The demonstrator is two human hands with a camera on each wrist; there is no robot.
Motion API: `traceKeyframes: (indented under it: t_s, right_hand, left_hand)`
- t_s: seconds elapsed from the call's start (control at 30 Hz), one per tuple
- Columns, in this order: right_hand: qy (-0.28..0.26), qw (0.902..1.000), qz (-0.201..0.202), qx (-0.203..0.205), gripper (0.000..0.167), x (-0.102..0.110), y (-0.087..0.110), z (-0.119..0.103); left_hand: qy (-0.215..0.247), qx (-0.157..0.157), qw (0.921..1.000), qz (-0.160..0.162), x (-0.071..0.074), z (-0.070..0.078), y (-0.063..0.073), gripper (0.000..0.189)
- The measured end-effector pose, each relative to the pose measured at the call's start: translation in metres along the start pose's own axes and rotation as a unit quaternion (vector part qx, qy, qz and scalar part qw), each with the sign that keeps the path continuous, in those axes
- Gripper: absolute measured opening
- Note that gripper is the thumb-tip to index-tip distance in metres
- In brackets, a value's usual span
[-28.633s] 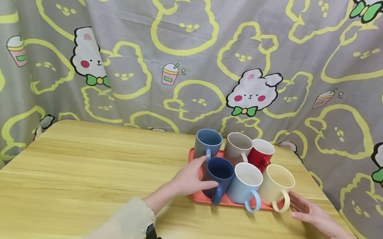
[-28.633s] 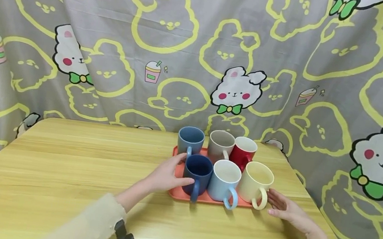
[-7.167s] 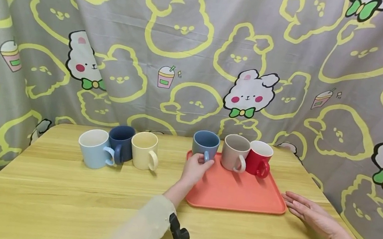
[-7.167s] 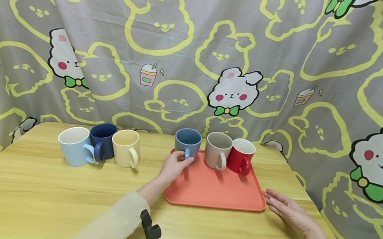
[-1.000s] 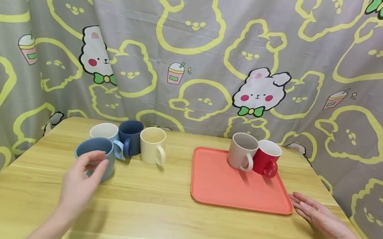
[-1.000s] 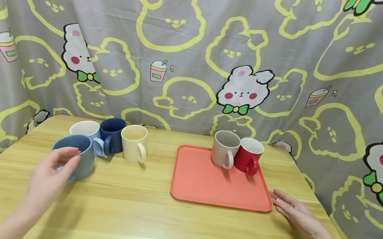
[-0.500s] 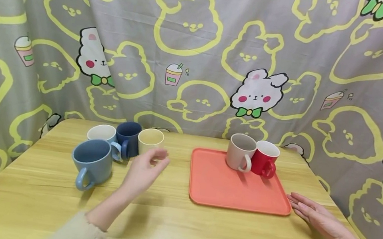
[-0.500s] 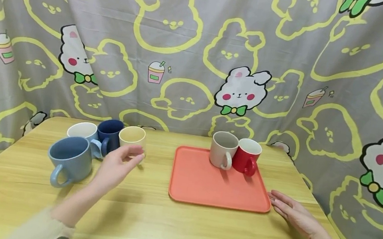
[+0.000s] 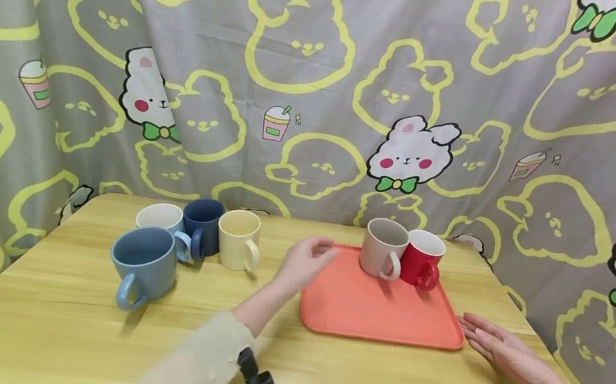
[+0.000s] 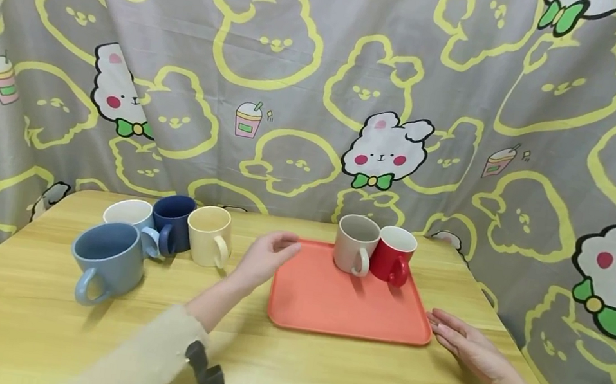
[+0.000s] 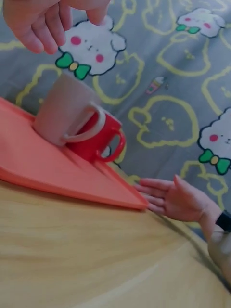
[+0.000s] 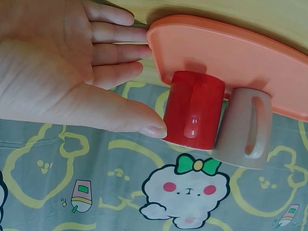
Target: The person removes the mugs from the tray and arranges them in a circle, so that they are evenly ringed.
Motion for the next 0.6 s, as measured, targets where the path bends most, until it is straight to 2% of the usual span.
traceKeyframes:
  t_s: [0.2,0.27,0.4,0.6]
  right_hand:
    - [0.013,0.9999,0.0,0.004,0.053,-0.001,0.0,0.0]
    - [0.019,0.9998,0.003,-0.001,0.055,-0.001,0.0,0.001]
    - [0.027,0.9995,0.009,-0.014,0.056,0.0,0.0,0.002]
    - [0.035,0.999,0.016,-0.025,0.058,0.001,0.002,0.003]
  left_hand:
    - [0.039,0.009,0.9992,0.004,-0.03,-0.006,-0.025,0.034]
    - [0.034,0.019,0.9992,-0.001,-0.04,-0.007,-0.031,0.034]
    - [0.024,0.049,0.9983,-0.02,-0.059,-0.009,-0.038,0.038]
    - [0.025,0.055,0.9975,-0.037,-0.088,-0.018,-0.047,0.043]
Point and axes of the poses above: each hand's wrist, its own y-axis away from the middle knuckle, its own x-axis out of the back of the hand, z = x × y, the point moved 6 cm from there along -y, towards the middle knuckle, and after that the axes turned 7 degrees about x, right-handed, at the moved point
